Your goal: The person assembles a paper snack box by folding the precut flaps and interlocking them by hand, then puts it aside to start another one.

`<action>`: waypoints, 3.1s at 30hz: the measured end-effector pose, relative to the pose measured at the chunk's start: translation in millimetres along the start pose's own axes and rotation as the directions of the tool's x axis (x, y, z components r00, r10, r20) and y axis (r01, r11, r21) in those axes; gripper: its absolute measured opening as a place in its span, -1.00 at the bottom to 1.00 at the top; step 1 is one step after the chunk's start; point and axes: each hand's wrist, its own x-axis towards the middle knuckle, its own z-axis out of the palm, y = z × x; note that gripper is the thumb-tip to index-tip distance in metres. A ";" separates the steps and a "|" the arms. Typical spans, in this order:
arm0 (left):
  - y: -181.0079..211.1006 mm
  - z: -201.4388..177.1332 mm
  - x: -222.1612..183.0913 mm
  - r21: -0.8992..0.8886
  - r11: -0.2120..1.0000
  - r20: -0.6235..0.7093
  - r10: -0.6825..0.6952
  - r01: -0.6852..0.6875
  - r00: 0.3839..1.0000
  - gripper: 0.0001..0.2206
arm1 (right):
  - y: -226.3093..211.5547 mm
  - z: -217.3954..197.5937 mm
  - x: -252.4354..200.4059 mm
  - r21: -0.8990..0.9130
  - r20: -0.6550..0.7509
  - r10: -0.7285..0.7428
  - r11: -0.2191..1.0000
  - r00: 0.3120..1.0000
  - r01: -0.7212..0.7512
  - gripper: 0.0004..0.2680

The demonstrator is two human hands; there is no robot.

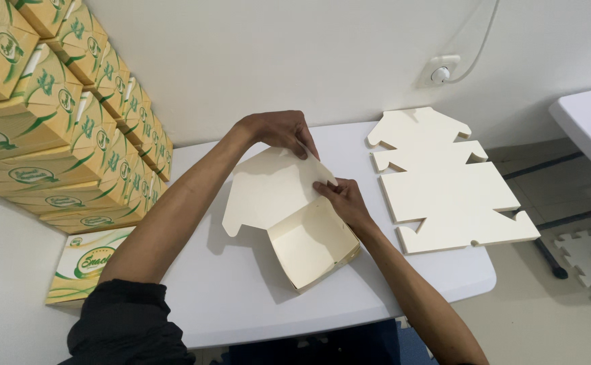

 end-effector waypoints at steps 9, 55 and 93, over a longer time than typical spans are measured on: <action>-11.6 -3.4 -3.5 0.040 0.999 -0.019 0.003 -0.002 1.000 -0.76 | -25.2 -2.0 -7.4 0.363 0.283 0.159 0.895 0.946 -0.259 -0.50; -17.0 -6.6 14.0 0.076 0.986 -0.095 0.153 -0.146 0.984 -0.80 | -29.4 10.4 -13.6 0.045 -0.046 0.035 0.998 0.998 -0.033 -0.62; -123.0 61.6 -40.0 -0.365 0.905 -0.512 0.003 -0.220 0.859 -0.60 | -181.9 38.7 92.9 -0.926 0.270 0.201 0.324 0.942 0.197 -0.54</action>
